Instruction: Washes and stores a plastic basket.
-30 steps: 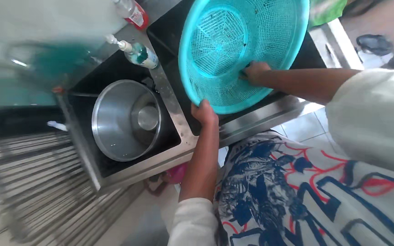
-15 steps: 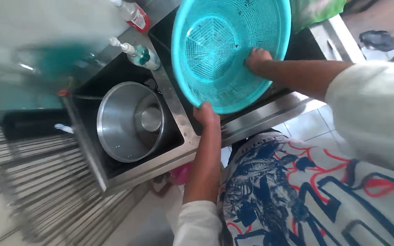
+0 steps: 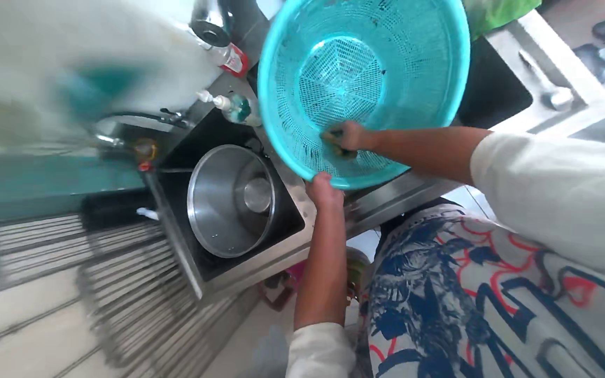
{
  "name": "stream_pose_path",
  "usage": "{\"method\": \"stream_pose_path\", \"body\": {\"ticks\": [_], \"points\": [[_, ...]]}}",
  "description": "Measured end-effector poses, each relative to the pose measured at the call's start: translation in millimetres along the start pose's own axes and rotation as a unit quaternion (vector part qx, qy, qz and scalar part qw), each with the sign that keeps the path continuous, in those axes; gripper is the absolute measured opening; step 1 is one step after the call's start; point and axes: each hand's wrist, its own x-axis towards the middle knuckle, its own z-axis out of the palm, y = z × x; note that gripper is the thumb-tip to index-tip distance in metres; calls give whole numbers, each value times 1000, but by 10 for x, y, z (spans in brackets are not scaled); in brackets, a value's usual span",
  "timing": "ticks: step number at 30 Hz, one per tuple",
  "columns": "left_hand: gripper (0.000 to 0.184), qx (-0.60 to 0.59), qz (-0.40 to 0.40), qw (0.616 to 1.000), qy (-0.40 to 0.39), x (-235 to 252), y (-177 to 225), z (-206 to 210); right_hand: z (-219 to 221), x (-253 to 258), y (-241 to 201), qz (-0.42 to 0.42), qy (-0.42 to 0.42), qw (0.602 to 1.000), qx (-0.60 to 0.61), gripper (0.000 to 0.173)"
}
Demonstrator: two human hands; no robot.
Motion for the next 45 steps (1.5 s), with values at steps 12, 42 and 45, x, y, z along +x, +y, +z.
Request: {"method": "stream_pose_path", "body": {"ticks": [12, 42, 45], "points": [[52, 26, 19, 999, 17, -93, 107, 89, 25, -40, -339, 20, -33, 996, -86, 43], [38, 55, 17, 998, 6, -192, 218, -33, -724, 459, -917, -87, 257, 960, 67, 47], [36, 63, 45, 997, 12, -190, 292, 11, -383, 488, -1023, -163, 150, 974, 48, 36]]}}
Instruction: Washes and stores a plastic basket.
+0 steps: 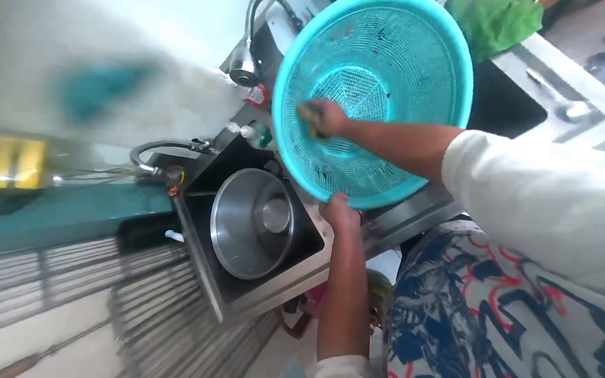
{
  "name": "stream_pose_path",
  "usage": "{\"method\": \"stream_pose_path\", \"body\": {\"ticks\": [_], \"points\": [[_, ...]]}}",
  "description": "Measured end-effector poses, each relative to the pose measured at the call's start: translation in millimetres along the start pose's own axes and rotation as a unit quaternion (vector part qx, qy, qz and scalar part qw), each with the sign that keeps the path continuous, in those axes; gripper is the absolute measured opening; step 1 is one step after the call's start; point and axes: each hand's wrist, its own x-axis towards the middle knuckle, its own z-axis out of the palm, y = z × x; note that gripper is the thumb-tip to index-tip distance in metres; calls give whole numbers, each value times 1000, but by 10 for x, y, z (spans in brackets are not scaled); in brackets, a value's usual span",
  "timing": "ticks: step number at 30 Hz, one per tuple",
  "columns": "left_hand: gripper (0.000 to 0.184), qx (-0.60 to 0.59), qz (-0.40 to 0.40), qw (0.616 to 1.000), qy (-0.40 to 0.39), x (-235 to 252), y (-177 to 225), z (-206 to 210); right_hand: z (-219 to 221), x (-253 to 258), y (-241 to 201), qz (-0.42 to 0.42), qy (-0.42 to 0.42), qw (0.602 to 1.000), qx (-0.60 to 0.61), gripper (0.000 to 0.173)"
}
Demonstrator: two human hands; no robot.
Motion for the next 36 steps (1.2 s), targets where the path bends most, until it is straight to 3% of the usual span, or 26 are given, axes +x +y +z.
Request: {"method": "stream_pose_path", "body": {"ticks": [2, 3, 4, 7, 9, 10, 12, 14, 16, 19, 21, 22, 25, 28, 30, 32, 34, 36], "points": [[40, -3, 4, 1000, 0, 38, 57, -33, 104, -84, 66, -19, -132, 986, -100, 34], [39, 0, 0, 1000, 8, 60, 49, -60, 74, -135, 85, 1, -142, 982, -121, 34], [40, 0, 1, 1000, 8, 82, 31, -84, -2, -179, 62, 32, -107, 988, -111, 35], [43, 0, 9, 1000, -7, 79, -47, -83, -172, -147, -123, 69, 100, 992, -14, 47], [38, 5, 8, 1000, -16, 44, -60, -27, -75, -74, -175, 56, 114, 992, 27, 54], [39, 4, 8, 1000, -15, 30, -43, 6, 26, -88, -139, 41, 71, 997, 13, 52], [43, -4, 4, 1000, 5, 33, 32, 40, 213, -195, 15, 0, -94, 991, -92, 38], [46, -15, 3, 1000, 20, 68, 93, 18, 226, -286, 100, -14, -227, 943, -242, 37], [49, -25, 11, 999, 22, 111, 82, -40, 18, -274, 75, -16, -198, 928, -314, 37], [47, -20, 36, 999, 19, 100, 52, -139, -571, -10, -45, -83, -73, 914, -391, 57], [42, -16, 60, 998, 20, 73, 63, -175, -906, 135, -80, -91, -72, 881, -459, 58], [39, -17, 68, 997, 21, 61, 66, -181, -1005, 105, -87, -58, -89, 871, -479, 53], [31, -10, 86, 996, 29, 43, 70, -148, -1142, -328, -79, 162, -166, 866, -444, 49], [24, 9, 91, 995, 36, 42, 51, -86, -1132, -622, 270, 165, -286, 828, -453, 33], [24, 14, 85, 996, 34, 45, 36, -76, -1118, -650, 277, 129, -254, 857, -428, 33], [24, 7, 86, 996, 35, 51, 29, -72, -1213, -499, 144, 57, -139, 889, -432, 47], [24, 5, 92, 995, 31, 52, 33, -72, -1363, -325, 46, 19, -71, 880, -469, 65], [23, 11, 104, 994, 27, 56, 61, -45, -1397, -325, 163, 47, -70, 878, -470, 61]]}}
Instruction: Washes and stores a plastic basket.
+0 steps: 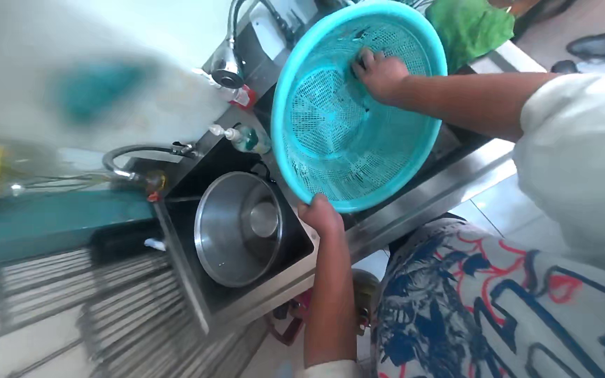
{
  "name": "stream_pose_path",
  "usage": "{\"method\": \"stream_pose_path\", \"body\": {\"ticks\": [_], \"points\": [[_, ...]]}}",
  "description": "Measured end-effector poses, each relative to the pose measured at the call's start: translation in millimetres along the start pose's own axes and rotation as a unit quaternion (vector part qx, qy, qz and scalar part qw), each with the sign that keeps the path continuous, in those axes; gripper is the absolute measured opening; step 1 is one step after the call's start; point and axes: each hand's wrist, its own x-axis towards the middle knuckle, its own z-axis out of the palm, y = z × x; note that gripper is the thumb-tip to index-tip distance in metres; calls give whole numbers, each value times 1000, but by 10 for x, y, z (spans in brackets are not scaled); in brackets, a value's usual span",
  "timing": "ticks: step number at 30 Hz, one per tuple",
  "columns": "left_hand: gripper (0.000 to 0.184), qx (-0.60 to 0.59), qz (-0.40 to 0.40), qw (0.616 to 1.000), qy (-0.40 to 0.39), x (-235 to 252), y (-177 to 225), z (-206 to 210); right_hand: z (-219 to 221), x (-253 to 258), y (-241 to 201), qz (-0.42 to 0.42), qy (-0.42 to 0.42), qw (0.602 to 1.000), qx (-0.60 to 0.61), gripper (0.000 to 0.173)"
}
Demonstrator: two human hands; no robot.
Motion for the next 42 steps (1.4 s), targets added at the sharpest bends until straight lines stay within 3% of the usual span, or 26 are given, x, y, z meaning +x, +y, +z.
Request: {"method": "stream_pose_path", "body": {"ticks": [2, 4, 5, 8, 11, 13, 17, 19, 24, 26, 29, 31, 33, 34, 36, 39, 42], "points": [[20, 13, 10, 1000, 2, 2, -14, 36, 300, -216, 43, 45, -103, 993, 34, 38], [21, 25, 18, 1000, -4, 11, -47, 34, 478, -362, 18, 46, -188, 980, 46, 34], [21, 26, 16, 1000, -4, 15, -60, 41, 487, -364, 9, 30, -166, 983, 69, 36], [21, 25, 7, 1000, -7, -5, -93, 36, 165, -216, -154, -25, 5, 990, 137, 47], [31, 13, 1, 1000, -23, -32, -52, 124, 18, 177, -367, -18, 154, 962, 225, 60], [33, 8, -3, 1000, -26, -76, -34, 163, 374, 290, -494, -37, 155, 957, 244, 61], [37, 34, -16, 999, -10, -10, -45, 127, 1161, 70, -532, -254, -28, 960, 112, 48], [31, 41, -29, 999, 0, 27, -79, 78, 1144, 15, -427, -292, -69, 952, 63, 48], [30, 18, -33, 999, -26, -51, -25, 46, 395, 306, -567, -118, 108, 969, 190, 56], [29, 21, -10, 999, -33, -63, 4, 77, 489, 341, -793, -145, 129, 960, 202, 51], [26, 35, 9, 999, -22, -21, -8, 61, 973, 96, -956, -290, -6, 948, 131, 50], [31, 26, 5, 1000, -12, 34, -48, 0, 1416, 33, -782, -337, -94, 935, 64, 49], [32, 25, -7, 1000, -6, 48, -85, -58, 1746, 66, -431, -362, -124, 924, 12, 30], [29, 33, -12, 999, -1, 41, -97, -73, 1731, 86, -284, -362, -128, 923, -7, 24], [21, 51, -10, 999, 3, 30, -113, -86, 1213, 61, -181, -334, -104, 937, -13, 30], [18, 43, 9, 999, -12, -22, -131, -71, 488, 185, -254, -224, 40, 970, 88, 46], [22, 23, 16, 999, -25, -50, -87, -22, 536, 305, -421, -147, 132, 968, 155, 55]]}}
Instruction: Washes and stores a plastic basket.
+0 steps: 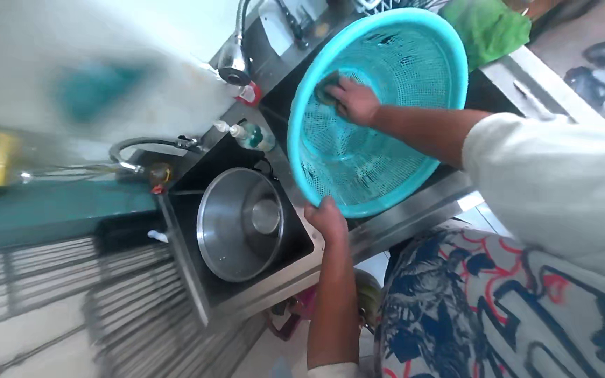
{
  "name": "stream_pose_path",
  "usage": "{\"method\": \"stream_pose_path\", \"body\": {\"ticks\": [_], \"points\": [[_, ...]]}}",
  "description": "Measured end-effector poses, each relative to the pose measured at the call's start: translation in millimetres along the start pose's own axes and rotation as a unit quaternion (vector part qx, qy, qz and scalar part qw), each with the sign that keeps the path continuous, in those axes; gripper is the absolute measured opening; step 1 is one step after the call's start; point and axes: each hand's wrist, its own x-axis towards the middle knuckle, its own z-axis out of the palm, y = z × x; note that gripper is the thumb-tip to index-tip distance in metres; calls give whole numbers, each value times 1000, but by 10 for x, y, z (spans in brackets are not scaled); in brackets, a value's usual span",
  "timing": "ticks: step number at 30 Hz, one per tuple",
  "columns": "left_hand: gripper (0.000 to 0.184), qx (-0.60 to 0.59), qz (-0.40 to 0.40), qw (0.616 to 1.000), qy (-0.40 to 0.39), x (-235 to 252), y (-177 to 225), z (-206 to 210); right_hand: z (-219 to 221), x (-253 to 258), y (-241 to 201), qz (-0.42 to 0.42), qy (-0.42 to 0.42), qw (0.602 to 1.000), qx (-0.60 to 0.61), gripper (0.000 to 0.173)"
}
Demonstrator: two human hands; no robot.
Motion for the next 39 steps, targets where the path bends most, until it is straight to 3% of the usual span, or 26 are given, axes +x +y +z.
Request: {"method": "stream_pose_path", "body": {"ticks": [2, 4, 6, 7, 9, 13, 15, 18, 20, 22, 25, 28, 32, 35, 37, 39], "points": [[24, 6, -1, 1000, -1, 10, -35, -10, 374, -267, 35, -63, -40, 997, -7, 52], [23, 26, 4, 1000, 1, 61, -101, -40, 759, -592, 181, -146, -146, 978, -33, 51], [21, 42, 3, 999, 4, 77, -118, -63, 850, -751, 308, -172, -271, 945, -63, 53], [20, 45, 2, 999, 7, 78, -98, -66, 814, -750, 365, -183, -267, 944, -68, 50], [18, 45, -1, 999, 9, 63, -28, -74, 583, -639, 393, -201, -155, 966, -49, 40], [17, 43, 5, 999, -3, 42, 25, -69, -91, -131, 213, -66, 38, 996, -39, 43], [18, 48, 7, 999, -17, 48, 14, -67, -130, -53, 210, 13, 51, 998, -29, 51], [21, 62, 7, 997, -35, 82, -80, -96, 370, -427, 340, 36, -32, 999, -9, 59], [23, 65, 2, 997, -30, 109, -141, -106, 824, -752, 487, -2, -130, 991, -6, 57], [23, 62, -10, 998, -20, 128, -160, -88, 924, -836, 460, -64, -203, 977, -24, 53], [20, 72, -11, 997, -10, 97, -128, -92, 552, -668, 278, -93, -138, 986, -30, 37], [18, 70, -1, 998, -7, 72, -67, -91, 53, -410, 283, 38, -46, 997, -40, 42], [20, 53, 11, 998, -19, 16, -86, -99, 40, -513, 462, 235, -79, 968, -44, 55], [18, 68, 34, 997, -28, -26, -146, -71, 331, -747, 344, 277, -171, 945, -12, 53], [15, 92, 51, 994, -25, -45, -202, -56, 671, -935, 271, 271, -237, 931, 57, 36], [17, 103, 69, 992, -25, -46, -231, -45, 844, -988, 249, 257, -273, 916, 142, 36]]}}
